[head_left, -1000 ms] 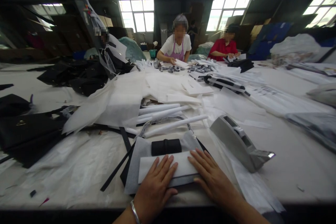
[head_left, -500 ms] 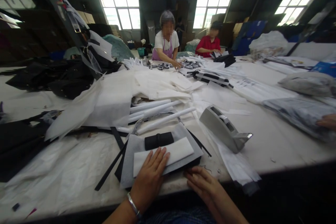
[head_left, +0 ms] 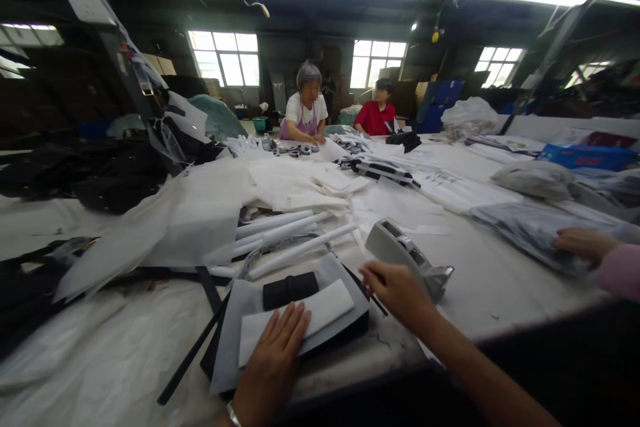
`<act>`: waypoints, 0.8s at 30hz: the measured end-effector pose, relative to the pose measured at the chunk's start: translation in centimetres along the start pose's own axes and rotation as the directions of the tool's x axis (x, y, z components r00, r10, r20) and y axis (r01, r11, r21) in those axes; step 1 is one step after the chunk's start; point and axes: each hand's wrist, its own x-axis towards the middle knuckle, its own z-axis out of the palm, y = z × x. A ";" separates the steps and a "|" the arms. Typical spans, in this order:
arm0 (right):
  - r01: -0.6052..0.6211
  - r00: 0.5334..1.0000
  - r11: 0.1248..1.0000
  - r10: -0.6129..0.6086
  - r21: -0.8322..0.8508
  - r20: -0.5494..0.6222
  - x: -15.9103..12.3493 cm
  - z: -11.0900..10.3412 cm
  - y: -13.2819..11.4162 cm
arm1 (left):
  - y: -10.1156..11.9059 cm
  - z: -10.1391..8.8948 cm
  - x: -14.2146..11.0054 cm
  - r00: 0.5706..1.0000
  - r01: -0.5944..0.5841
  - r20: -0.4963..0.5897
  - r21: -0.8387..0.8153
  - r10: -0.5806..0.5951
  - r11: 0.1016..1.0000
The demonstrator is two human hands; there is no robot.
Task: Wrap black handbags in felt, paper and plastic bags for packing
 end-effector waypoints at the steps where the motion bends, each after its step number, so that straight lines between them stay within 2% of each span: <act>1: 0.043 0.998 0.998 -0.045 -0.055 -0.033 2.6 -0.5 0.1 | 0.0 -0.1 0.0 1.000 -0.001 -0.001 0.006 0.001 1.000; 3: 0.154 0.987 0.977 -0.158 -0.150 -0.015 7.9 -0.2 0.0 | 0.1 -0.2 0.1 1.000 0.001 0.003 0.010 -0.001 1.000; 6: 0.312 0.949 0.916 -0.291 -0.253 0.118 13.6 2.3 -1.0 | 0.0 0.0 0.0 1.000 0.010 0.022 -0.006 -0.009 1.000; 9: 0.371 0.928 0.867 -0.330 -0.332 0.174 15.6 3.7 -1.8 | 0.0 0.3 -0.2 0.998 0.023 0.056 -0.039 -0.020 0.999; 11: 0.368 0.930 0.853 -0.340 -0.371 0.142 15.2 2.8 -1.8 | 0.1 0.3 -0.1 0.995 0.034 0.094 -0.064 -0.028 0.997; 15: 0.286 0.945 0.872 -0.325 -0.397 -0.034 11.0 -2.7 -0.8 | 0.2 -0.4 0.5 0.977 0.072 0.209 -0.145 -0.041 0.987; 17: 0.251 0.943 0.895 -0.313 -0.369 -0.118 7.5 -5.4 -0.2 | 0.1 -1.1 1.1 0.954 0.106 0.297 -0.212 -0.039 0.972; 19: 0.269 0.936 0.919 -0.320 -0.290 -0.148 3.2 -6.9 0.4 | -0.3 -2.0 1.7 0.930 0.135 0.367 -0.266 -0.029 0.955; 21: 0.318 0.942 0.947 -0.322 -0.056 -0.093 -1.2 -6.5 0.6 | -0.9 -2.8 2.4 0.915 0.140 0.404 -0.301 -0.007 0.943; 23: 0.360 0.933 0.930 -0.361 0.072 0.007 -5.1 -4.4 0.7 | -1.8 -3.6 3.1 0.900 0.128 0.434 -0.331 0.030 0.935; 24: 0.378 0.924 0.923 -0.381 0.079 0.033 -6.6 -2.8 0.7 | -2.3 -4.0 3.6 0.891 0.117 0.451 -0.350 0.058 0.929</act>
